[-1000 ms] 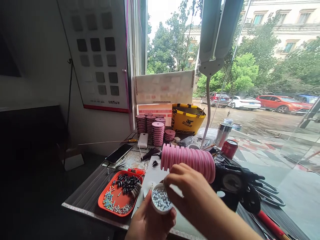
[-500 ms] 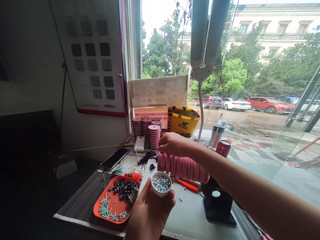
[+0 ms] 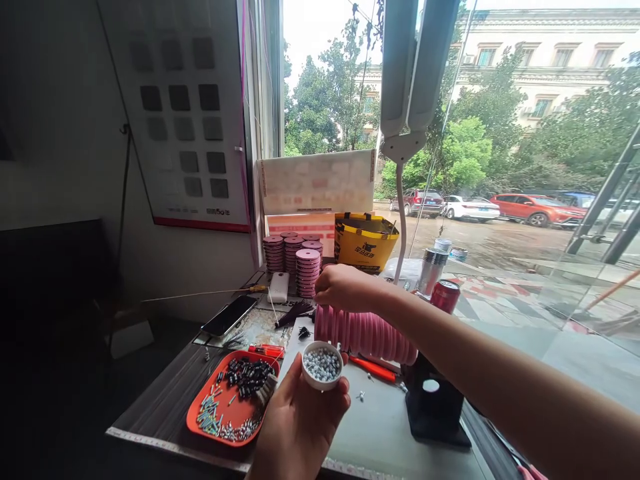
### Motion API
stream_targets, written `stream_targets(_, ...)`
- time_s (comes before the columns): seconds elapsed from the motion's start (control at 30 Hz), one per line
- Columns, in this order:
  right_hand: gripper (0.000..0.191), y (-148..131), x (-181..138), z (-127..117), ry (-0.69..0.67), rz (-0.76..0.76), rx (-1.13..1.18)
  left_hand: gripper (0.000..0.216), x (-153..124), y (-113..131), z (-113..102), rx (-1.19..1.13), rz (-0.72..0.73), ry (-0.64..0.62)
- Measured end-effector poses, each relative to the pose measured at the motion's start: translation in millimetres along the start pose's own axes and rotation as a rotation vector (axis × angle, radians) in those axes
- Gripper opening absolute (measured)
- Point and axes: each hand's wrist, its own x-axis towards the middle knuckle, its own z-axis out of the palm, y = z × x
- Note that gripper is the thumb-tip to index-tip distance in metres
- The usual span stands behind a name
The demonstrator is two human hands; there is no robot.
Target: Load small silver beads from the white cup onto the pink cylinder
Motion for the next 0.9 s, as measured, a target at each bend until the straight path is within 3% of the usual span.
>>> stream_targets(0.17, 0.016, -6, 2, -4, -0.04, 0.019, -0.042, 0.04, 0, 0, 0, -0.006, 0.002, -0.008)
stream_targets(0.3, 0.021, -7, -4, -4, 0.021, 0.012, -0.139, 0.045, 2, 1, -7, -0.022, 0.003, -0.051)
stream_targets(0.4, 0.024, -10, -22, 3, 0.057, -0.101, -0.134, 0.046, 2, 2, -12, -0.029, -0.02, -0.142)
stream_targets(0.53, 0.007, -21, -47, 21, -0.05, -0.163, -0.27, 0.048, 1, 1, -10, -0.059, -0.045, -0.12)
stream_targets(0.7, 0.01, -32, -45, 38, -0.151, -0.099, -0.522, 0.052, 1, -3, -6, -0.065, -0.058, -0.125)
stream_targets(0.9, 0.009, -25, -49, 28, -0.061, -0.143, -0.388, 0.046, -2, -3, -3, -0.042, -0.028, -0.087)
